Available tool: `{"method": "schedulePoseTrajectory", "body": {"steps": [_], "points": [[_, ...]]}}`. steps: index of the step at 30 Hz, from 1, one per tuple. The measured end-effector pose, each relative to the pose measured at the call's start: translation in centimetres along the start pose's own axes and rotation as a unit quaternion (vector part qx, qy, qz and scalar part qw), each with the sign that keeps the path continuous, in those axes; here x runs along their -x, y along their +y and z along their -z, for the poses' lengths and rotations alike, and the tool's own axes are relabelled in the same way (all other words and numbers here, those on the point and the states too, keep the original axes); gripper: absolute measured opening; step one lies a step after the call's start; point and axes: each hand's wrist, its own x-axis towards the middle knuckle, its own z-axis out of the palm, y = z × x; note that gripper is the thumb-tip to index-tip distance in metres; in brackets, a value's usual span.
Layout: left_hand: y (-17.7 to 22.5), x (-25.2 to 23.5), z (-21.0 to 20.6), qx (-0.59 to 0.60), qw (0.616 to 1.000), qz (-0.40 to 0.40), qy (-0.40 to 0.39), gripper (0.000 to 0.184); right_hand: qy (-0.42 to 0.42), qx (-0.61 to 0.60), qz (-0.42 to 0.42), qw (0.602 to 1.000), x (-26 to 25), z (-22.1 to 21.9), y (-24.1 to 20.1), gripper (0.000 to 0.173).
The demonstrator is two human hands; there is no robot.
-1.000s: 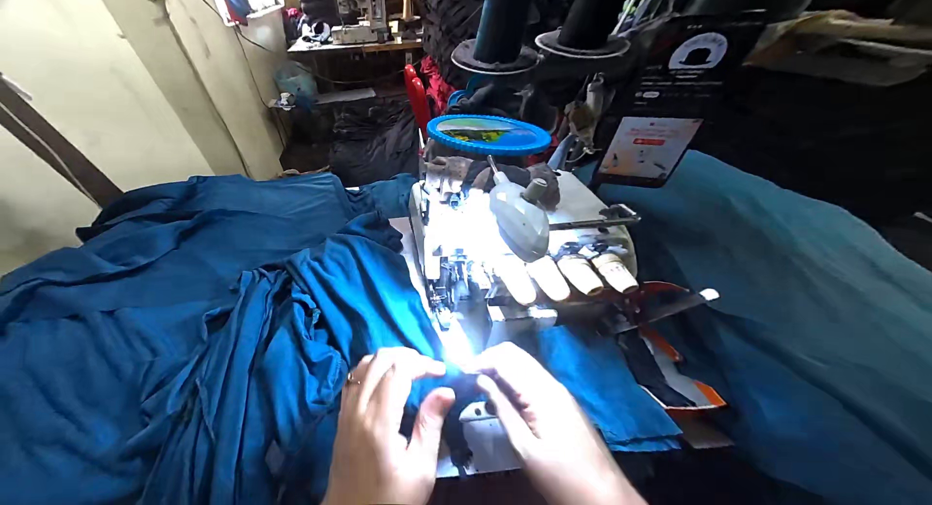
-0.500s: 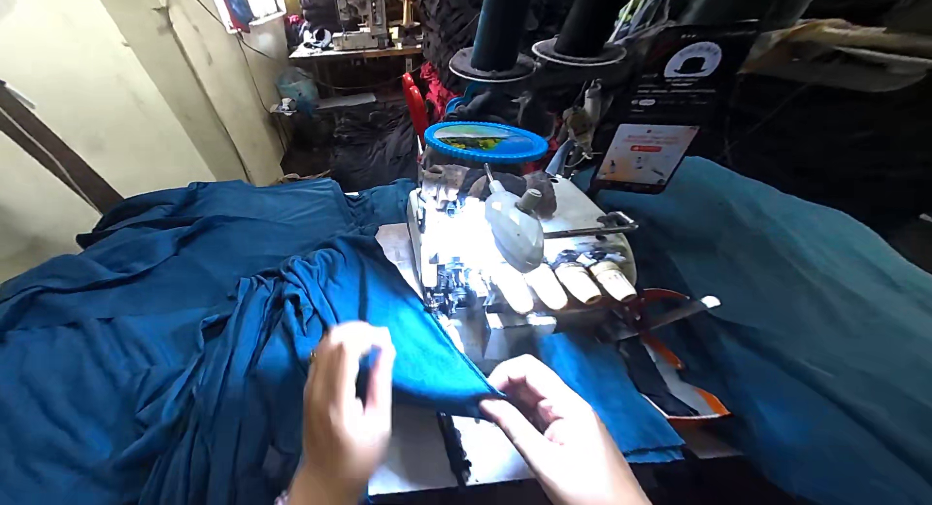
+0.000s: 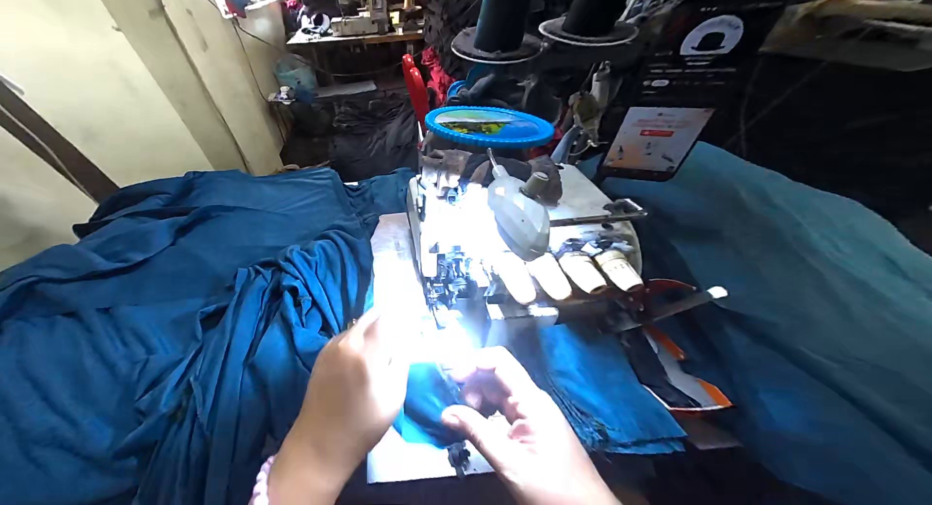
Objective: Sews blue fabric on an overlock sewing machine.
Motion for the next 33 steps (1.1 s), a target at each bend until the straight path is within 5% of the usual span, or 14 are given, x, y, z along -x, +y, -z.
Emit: {"method": "schedulePoseTrajectory", "body": {"steps": [3,8,11,14,19,23,25,33], "points": [[0.1,-2.2,-2.1,-0.153,0.98,0.029,-0.122,0.025,0.04,0.172,0.038,0.984,0.2,-0.6,1.1,0.026],[-0.3,-5.0,-3.8,-0.128,0.974,0.091,-0.166,0.023,0.107,0.289,0.044,0.95,-0.3,-1.1,2.2,0.033],[-0.3,-4.0,-3.7,-0.116,0.987,0.071,-0.085,0.018,0.111,0.286,0.039,0.951,-0.2,-1.5,2.1,0.034],[0.1,-0.4,-3.3,-0.071,0.994,-0.068,0.05,0.018,0.09,0.276,0.026,0.957,0.8,-0.6,1.0,0.035],[-0.1,4.7,-3.4,-0.043,0.993,-0.107,-0.02,0.039,0.184,0.444,0.073,0.874,2.0,4.3,0.1,0.023],[-0.2,4.9,-3.5,-0.042,0.994,-0.095,-0.02,0.039,0.139,0.511,-0.069,0.845,1.6,5.6,0.8,0.024],[0.0,4.7,-3.2,-0.04,0.995,-0.091,-0.027,0.038,0.155,0.53,-0.062,0.831,1.3,5.4,1.8,0.014],[2.6,7.7,1.4,0.139,0.989,0.034,-0.027,0.022,0.189,0.332,-0.063,0.922,1.5,9.0,1.1,0.017]]}}
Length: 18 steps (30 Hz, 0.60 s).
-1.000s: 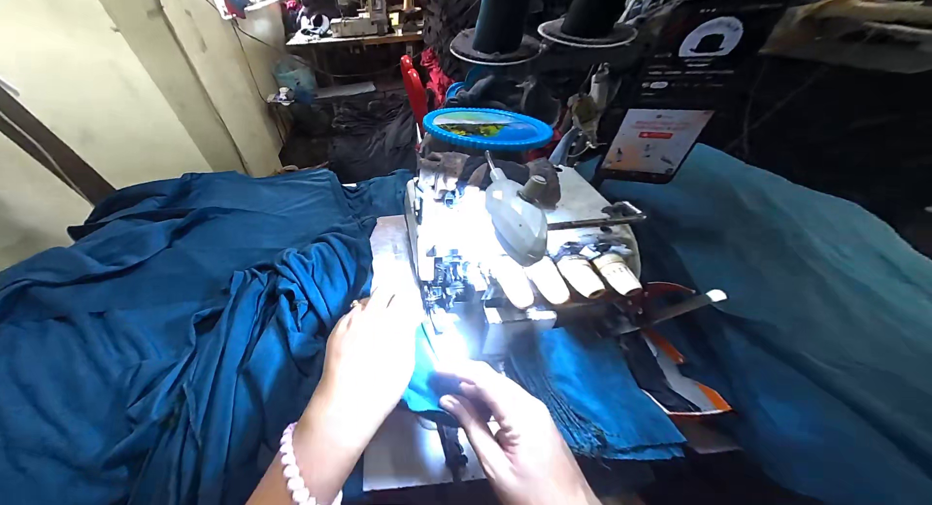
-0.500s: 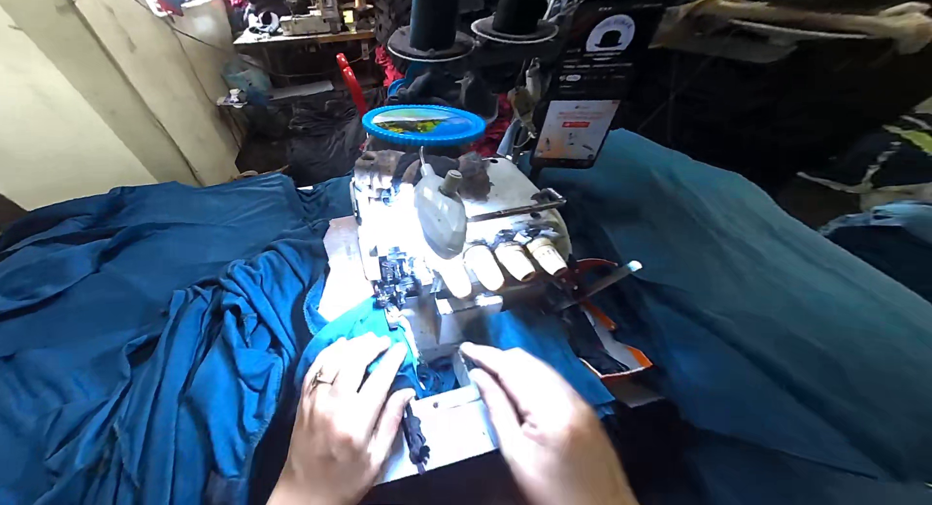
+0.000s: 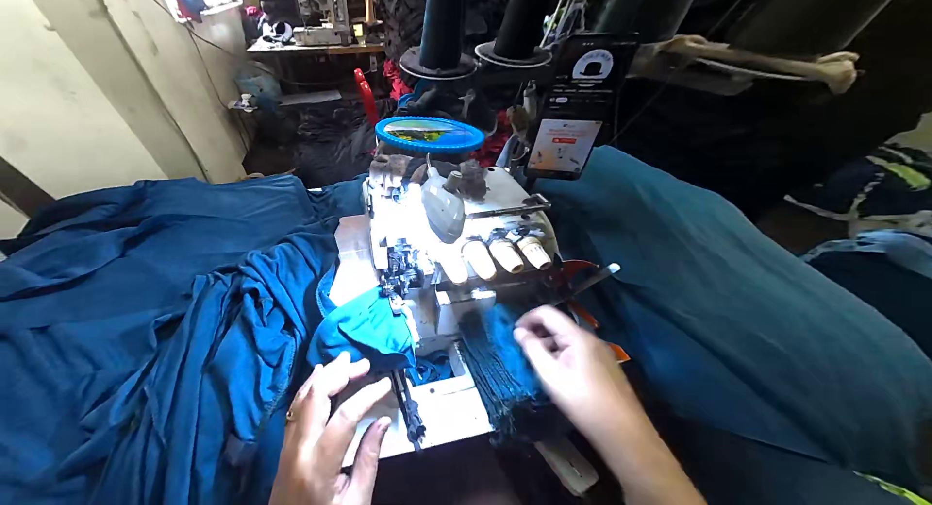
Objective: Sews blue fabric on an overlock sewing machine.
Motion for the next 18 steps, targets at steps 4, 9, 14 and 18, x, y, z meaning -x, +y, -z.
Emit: {"method": "schedulePoseTrajectory", "body": {"steps": [4,9,14,18], "points": [[2.2,0.6,1.2,0.205,0.976,0.066,-0.014,0.017,0.095,-0.224,0.018,0.97,-0.8,3.2,0.3,0.009],[6.2,0.0,-0.3,0.418,0.9,0.118,-0.045,0.045,-0.209,-0.322,0.15,0.911,3.3,4.8,-6.8,0.011],[7.6,1.1,-0.6,0.5,0.855,0.139,0.02,0.016,-0.264,-0.365,0.16,0.878,5.8,4.3,-8.7,0.018],[8.0,1.9,1.1,0.488,0.868,0.092,0.002,0.019,-0.248,-0.472,0.155,0.832,6.7,2.8,-8.6,0.018]]}}
